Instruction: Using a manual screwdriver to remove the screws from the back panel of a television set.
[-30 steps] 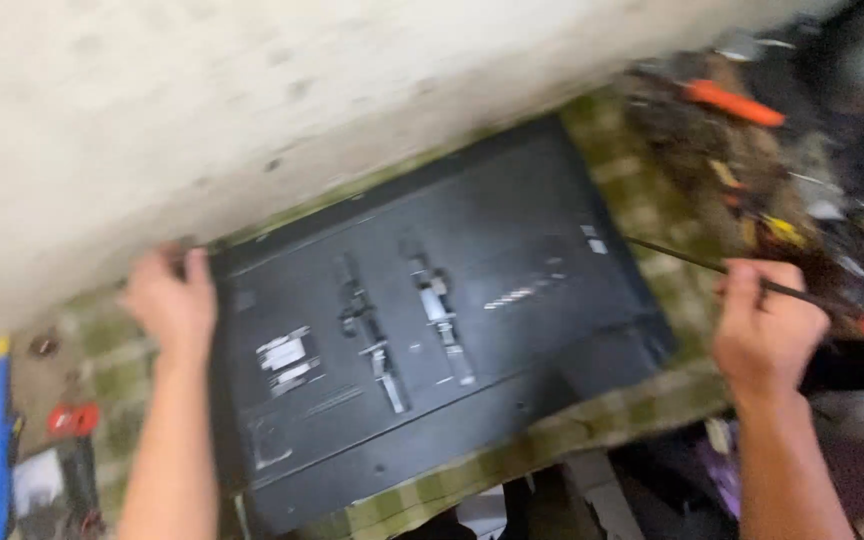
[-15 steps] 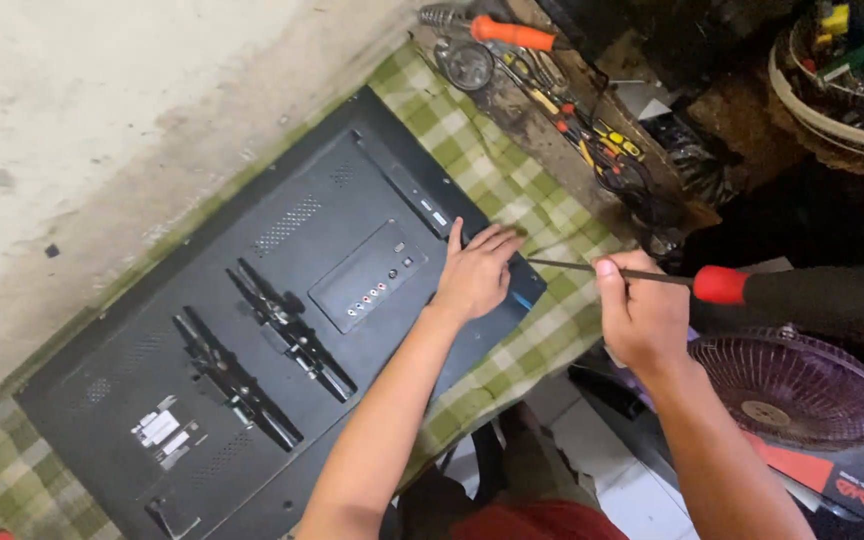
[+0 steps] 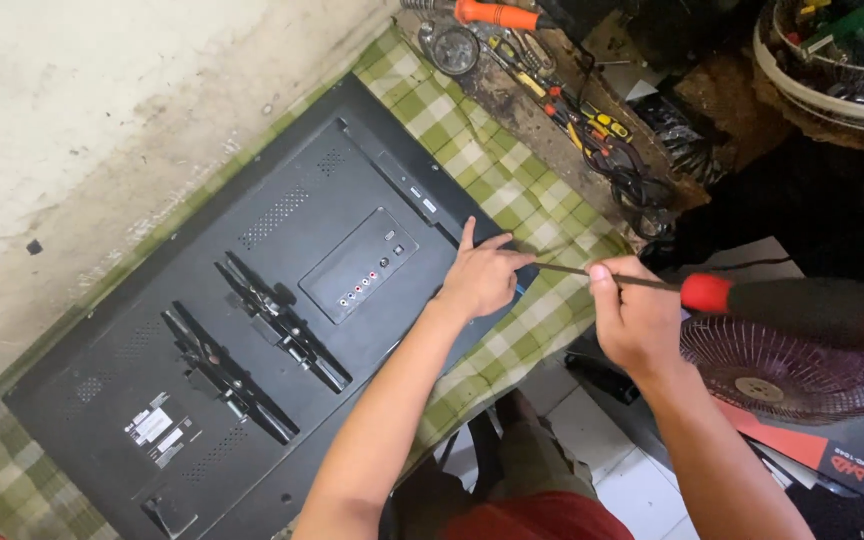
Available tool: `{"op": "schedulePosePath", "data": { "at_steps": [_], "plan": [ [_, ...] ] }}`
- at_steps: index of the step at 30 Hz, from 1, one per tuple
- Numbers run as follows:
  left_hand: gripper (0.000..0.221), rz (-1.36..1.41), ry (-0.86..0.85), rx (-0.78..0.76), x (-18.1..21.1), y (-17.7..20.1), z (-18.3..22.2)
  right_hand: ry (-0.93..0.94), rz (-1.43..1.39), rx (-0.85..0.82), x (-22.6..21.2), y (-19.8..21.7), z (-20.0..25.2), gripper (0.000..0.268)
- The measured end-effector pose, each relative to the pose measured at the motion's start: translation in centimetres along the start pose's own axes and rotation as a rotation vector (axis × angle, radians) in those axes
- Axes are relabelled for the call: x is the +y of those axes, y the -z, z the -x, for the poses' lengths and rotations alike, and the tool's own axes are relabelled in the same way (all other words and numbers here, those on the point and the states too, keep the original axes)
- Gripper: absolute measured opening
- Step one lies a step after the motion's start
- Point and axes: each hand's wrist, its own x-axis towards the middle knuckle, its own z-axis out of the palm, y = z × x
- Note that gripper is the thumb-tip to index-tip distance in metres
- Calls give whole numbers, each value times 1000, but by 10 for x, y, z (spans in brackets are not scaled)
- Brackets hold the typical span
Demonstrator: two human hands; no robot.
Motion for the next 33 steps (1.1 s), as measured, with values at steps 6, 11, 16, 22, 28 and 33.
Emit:
{"op": "schedulePosePath", "data": {
  "at_steps": [6,11,16,22,28,33],
  "plan": [
    [38,-10,-24,12,-2,-3,0,40,67,119,9,-15,14,14],
    [40,49,-45,44,11,13,11,-50,61,-8,-14,2,0,16],
    [46,224,-248,213,48,29,23,-33,-27,-210,-39,23,-20,14],
    [16,-33,-401,633,24,-8,-1,-202,-28,-389,-56,23,-25,20],
    [21,-7,-252,705,46,26,9,-3,171,-50,-20,-10,-18,13],
    [15,-83,-283,638,27,10,9,-12,231,-52,-26,-9,-13,11]
  ]
}}
